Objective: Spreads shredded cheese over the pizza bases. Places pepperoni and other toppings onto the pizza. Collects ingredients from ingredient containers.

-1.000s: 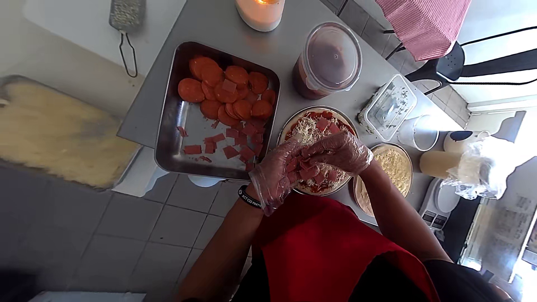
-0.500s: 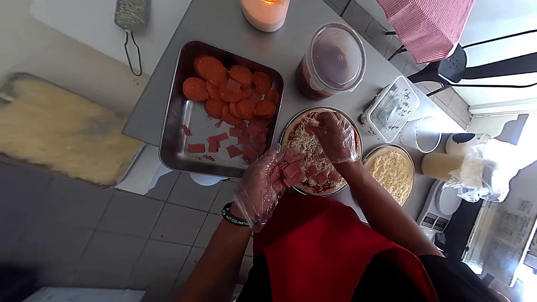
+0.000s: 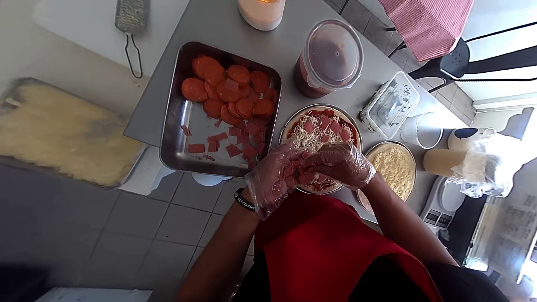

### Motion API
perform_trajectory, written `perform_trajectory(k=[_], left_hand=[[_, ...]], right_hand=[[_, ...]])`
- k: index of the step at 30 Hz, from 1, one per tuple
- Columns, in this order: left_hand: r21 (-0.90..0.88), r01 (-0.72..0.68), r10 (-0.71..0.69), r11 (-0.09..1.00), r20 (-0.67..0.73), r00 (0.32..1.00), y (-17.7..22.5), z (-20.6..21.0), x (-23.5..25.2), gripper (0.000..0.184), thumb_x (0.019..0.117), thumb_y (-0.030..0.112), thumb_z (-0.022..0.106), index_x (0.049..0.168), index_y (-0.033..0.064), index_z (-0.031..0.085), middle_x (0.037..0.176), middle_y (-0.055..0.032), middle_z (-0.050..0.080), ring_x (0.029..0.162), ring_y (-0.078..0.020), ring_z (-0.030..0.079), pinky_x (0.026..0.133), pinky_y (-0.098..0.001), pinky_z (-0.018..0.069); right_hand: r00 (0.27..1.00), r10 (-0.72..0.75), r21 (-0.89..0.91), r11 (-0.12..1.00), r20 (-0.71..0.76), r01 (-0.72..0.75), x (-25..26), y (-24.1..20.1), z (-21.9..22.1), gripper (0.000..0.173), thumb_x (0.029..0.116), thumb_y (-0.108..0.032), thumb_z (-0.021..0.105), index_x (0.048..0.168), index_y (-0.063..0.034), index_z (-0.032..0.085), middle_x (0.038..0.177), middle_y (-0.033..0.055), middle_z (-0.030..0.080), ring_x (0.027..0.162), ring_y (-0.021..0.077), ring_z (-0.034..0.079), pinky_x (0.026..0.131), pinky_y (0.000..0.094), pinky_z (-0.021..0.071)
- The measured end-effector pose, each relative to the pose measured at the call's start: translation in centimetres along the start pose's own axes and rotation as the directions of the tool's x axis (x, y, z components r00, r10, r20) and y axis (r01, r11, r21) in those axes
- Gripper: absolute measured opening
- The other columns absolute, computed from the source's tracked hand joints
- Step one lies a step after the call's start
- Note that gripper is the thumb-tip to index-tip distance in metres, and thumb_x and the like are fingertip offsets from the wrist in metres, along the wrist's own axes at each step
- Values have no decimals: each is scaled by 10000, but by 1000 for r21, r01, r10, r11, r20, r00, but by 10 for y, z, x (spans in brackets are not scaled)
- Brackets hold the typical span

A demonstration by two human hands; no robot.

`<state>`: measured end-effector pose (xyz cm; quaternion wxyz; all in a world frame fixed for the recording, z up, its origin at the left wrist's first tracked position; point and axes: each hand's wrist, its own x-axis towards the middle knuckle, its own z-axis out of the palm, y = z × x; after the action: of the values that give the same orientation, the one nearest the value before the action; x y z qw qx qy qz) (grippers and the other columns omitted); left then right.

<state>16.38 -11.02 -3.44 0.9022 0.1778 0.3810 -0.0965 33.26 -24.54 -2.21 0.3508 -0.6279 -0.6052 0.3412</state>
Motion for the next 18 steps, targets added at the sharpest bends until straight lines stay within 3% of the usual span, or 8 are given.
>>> perform_trajectory(k=[3, 5, 8, 11, 13, 15, 18], left_hand=[[13, 4, -4, 1000, -41, 999, 1, 3, -3, 604, 1083, 547, 315, 1260, 65, 634, 1055, -102, 713, 909, -200, 715, 805, -351, 608], [-16, -16, 15, 1000, -62, 998, -2, -1, -2, 564, 1084, 523, 352, 1271, 67, 627, 1058, -101, 717, 919, -202, 718, 815, -353, 608], [-52, -55, 50, 997, -94, 994, -9, -12, -2, 533, 1106, 464, 332, 1336, 55, 586, 1124, -140, 719, 979, -244, 726, 847, -383, 616], [-80, -71, 63, 994, -99, 993, -16, -19, -9, 572, 1115, 450, 289, 1296, 17, 617, 1139, -178, 714, 1002, -276, 725, 862, -395, 612], [-66, -74, 65, 995, -133, 989, -18, -19, -16, 568, 1112, 452, 285, 1280, 29, 624, 1141, -156, 717, 1018, -258, 720, 878, -395, 607], [-61, -79, 70, 995, -137, 988, -19, -21, -21, 570, 1113, 453, 276, 1327, 39, 604, 1184, -148, 709, 1065, -256, 708, 915, -404, 592], [-91, -119, 112, 989, -77, 991, -20, -24, -21, 615, 1115, 475, 236, 1255, 25, 631, 1090, -141, 724, 983, -231, 720, 861, -366, 605]], right_hand=[[997, 23, -18, 1000, -68, -24, 1, 1, 4, 135, 889, -95, 760, 1016, -72, 798, 957, 41, 776, 863, 110, 711, 838, 295, 588], [973, 139, 30, 990, -183, -136, 1, -2, 7, 149, 884, -78, 766, 1029, -47, 783, 956, 45, 769, 823, 92, 705, 786, 278, 603], [835, 405, 131, 914, -371, -385, 7, 2, 7, 187, 895, -53, 764, 1080, -29, 745, 950, 48, 765, 790, 85, 720, 744, 284, 629], [748, 560, 141, 823, -356, -550, 19, 16, 13, 200, 913, -88, 759, 1107, -53, 724, 953, 55, 762, 817, 118, 730, 792, 343, 626], [757, 580, 105, 809, -302, -578, 27, 20, 22, 192, 917, -113, 764, 1102, -70, 731, 939, 46, 772, 813, 120, 736, 791, 359, 624], [798, 500, -66, 833, -338, -549, 30, 25, 33, 196, 916, -140, 764, 1101, -80, 734, 934, 47, 768, 801, 151, 728, 766, 395, 616], [899, 298, -385, 826, -320, -411, 24, 16, 39, 234, 966, -155, 686, 1171, -46, 711, 1054, 143, 726, 951, 306, 714, 846, 509, 590]])
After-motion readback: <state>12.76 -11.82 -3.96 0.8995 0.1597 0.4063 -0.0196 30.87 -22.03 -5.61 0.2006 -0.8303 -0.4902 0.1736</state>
